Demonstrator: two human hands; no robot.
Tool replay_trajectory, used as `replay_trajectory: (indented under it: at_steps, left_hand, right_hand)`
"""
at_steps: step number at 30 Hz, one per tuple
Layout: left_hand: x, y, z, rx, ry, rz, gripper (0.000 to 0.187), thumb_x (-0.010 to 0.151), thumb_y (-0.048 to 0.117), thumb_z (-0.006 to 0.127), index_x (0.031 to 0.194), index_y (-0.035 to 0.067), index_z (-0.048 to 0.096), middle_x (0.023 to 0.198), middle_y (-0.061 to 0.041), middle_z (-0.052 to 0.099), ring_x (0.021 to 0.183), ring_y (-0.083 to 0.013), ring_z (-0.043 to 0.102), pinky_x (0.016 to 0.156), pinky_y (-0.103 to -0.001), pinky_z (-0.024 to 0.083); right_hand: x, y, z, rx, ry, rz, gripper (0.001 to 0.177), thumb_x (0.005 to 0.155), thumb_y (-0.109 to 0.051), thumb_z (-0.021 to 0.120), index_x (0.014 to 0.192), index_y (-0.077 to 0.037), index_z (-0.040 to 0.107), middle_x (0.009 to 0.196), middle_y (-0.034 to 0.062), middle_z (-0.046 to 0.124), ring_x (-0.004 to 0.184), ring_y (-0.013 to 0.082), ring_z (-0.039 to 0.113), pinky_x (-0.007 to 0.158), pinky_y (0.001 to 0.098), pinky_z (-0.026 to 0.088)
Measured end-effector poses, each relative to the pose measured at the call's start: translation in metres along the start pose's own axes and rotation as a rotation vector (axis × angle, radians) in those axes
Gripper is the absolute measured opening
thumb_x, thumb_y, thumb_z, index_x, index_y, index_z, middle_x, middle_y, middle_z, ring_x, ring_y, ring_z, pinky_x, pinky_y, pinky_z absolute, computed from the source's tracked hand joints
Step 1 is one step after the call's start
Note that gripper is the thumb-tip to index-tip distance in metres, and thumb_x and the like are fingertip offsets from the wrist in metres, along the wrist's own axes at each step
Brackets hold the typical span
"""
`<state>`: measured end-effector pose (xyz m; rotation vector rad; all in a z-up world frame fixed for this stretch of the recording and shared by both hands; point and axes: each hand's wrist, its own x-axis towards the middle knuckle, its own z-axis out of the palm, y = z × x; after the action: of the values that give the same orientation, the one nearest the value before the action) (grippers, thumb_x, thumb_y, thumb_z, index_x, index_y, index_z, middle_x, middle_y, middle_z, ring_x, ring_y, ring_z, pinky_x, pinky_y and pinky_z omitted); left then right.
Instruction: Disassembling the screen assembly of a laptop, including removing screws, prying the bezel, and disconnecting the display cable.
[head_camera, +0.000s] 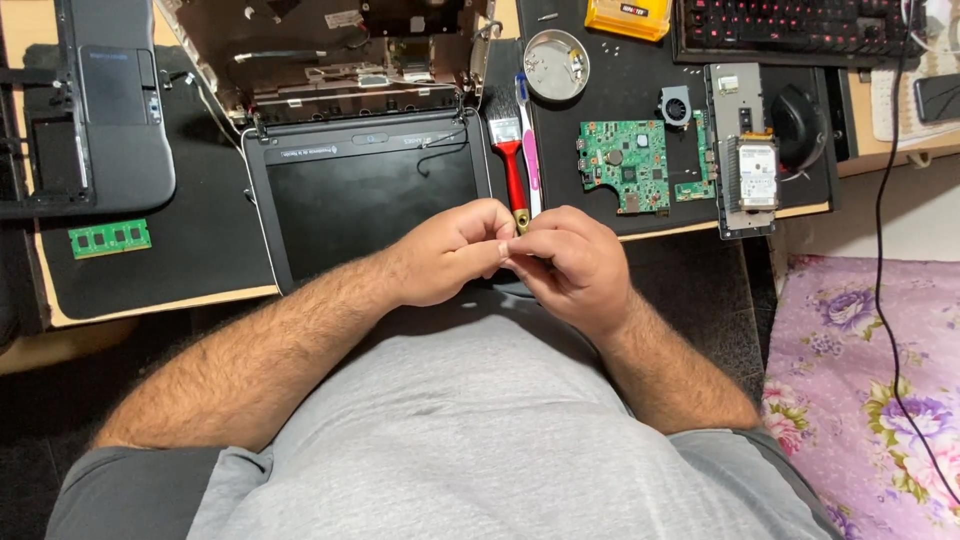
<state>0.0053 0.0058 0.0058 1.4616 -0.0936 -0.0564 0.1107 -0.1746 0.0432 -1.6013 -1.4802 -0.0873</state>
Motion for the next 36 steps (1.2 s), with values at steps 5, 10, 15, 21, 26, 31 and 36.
replay_trajectory:
  at_steps: [5, 10, 15, 21, 26, 31, 36]
  left_hand:
    - [-0.007, 0.013, -0.003, -0.155, 0.003, -0.004, 0.01, 0.1, 0.02, 0.061, 0.095, 0.011, 0.063, 0.067, 0.001, 0.059, 0.063, -0.0047, 0.05, 0.055, -0.02, 0.044]
    - [-0.011, 0.021, -0.01, -0.204, 0.087, -0.039, 0.008, 0.093, 0.017, 0.071, 0.092, 0.01, 0.068, 0.066, 0.0, 0.061, 0.062, -0.0031, 0.049, 0.055, -0.018, 0.043]
    - [-0.015, 0.031, -0.019, -0.012, 0.195, -0.083, 0.005, 0.087, 0.015, 0.077, 0.086, 0.01, 0.076, 0.065, -0.001, 0.065, 0.061, -0.0056, 0.054, 0.054, -0.021, 0.047]
    - [-0.045, 0.07, -0.046, 0.528, 0.272, 0.424, 0.007, 0.094, 0.013, 0.069, 0.09, 0.007, 0.071, 0.085, -0.014, 0.069, 0.082, -0.0369, 0.068, 0.075, -0.046, 0.053]
    - [-0.107, 0.055, -0.083, 0.718, 0.564, 0.549, 0.009, 0.092, 0.004, 0.076, 0.084, 0.003, 0.072, 0.08, -0.012, 0.068, 0.072, -0.0312, 0.064, 0.073, -0.043, 0.05]
    - [-0.152, 0.02, -0.095, 0.833, 0.824, 0.435, 0.015, 0.092, -0.006, 0.079, 0.081, -0.003, 0.07, 0.078, -0.015, 0.066, 0.073, -0.0291, 0.06, 0.074, -0.04, 0.046]
    - [-0.148, 0.021, -0.097, 0.894, 0.765, 0.476, 0.02, 0.087, -0.004, 0.079, 0.074, 0.003, 0.067, 0.072, -0.011, 0.065, 0.066, -0.027, 0.061, 0.068, -0.04, 0.049]
  right_hand:
    - [0.005, 0.001, 0.001, -0.072, -0.013, -0.055, 0.013, 0.087, -0.004, 0.078, 0.1, -0.008, 0.077, 0.089, 0.0097, 0.071, 0.067, 0.0274, 0.067, 0.059, 0.0389, 0.057]
    - [0.014, -0.005, 0.002, -0.109, -0.024, -0.099, 0.015, 0.087, -0.003, 0.077, 0.101, -0.008, 0.076, 0.089, 0.0106, 0.072, 0.069, 0.0293, 0.069, 0.061, 0.0404, 0.059]
    - [0.027, -0.015, 0.003, -0.159, -0.113, -0.052, 0.014, 0.085, -0.006, 0.079, 0.098, -0.008, 0.074, 0.086, 0.0107, 0.072, 0.069, 0.0299, 0.07, 0.06, 0.0422, 0.059]
    - [0.042, 0.011, -0.02, -0.337, -0.271, -0.02, 0.016, 0.087, -0.006, 0.073, 0.103, -0.011, 0.074, 0.086, 0.0104, 0.071, 0.08, 0.0328, 0.07, 0.071, 0.0461, 0.057]
    - [0.094, 0.067, -0.063, -0.543, -0.194, 0.032, 0.008, 0.093, -0.007, 0.072, 0.097, -0.011, 0.077, 0.087, 0.0049, 0.072, 0.081, 0.0255, 0.067, 0.074, 0.0388, 0.055]
    - [0.141, 0.181, -0.071, -0.705, -0.294, -0.02, 0.011, 0.098, -0.007, 0.073, 0.104, -0.003, 0.081, 0.097, 0.0109, 0.075, 0.087, 0.025, 0.067, 0.073, 0.0369, 0.053]
    - [0.174, 0.255, -0.036, -0.796, -0.384, 0.321, 0.006, 0.094, -0.018, 0.076, 0.097, -0.017, 0.082, 0.087, 0.0006, 0.075, 0.082, 0.0223, 0.068, 0.066, 0.0402, 0.053]
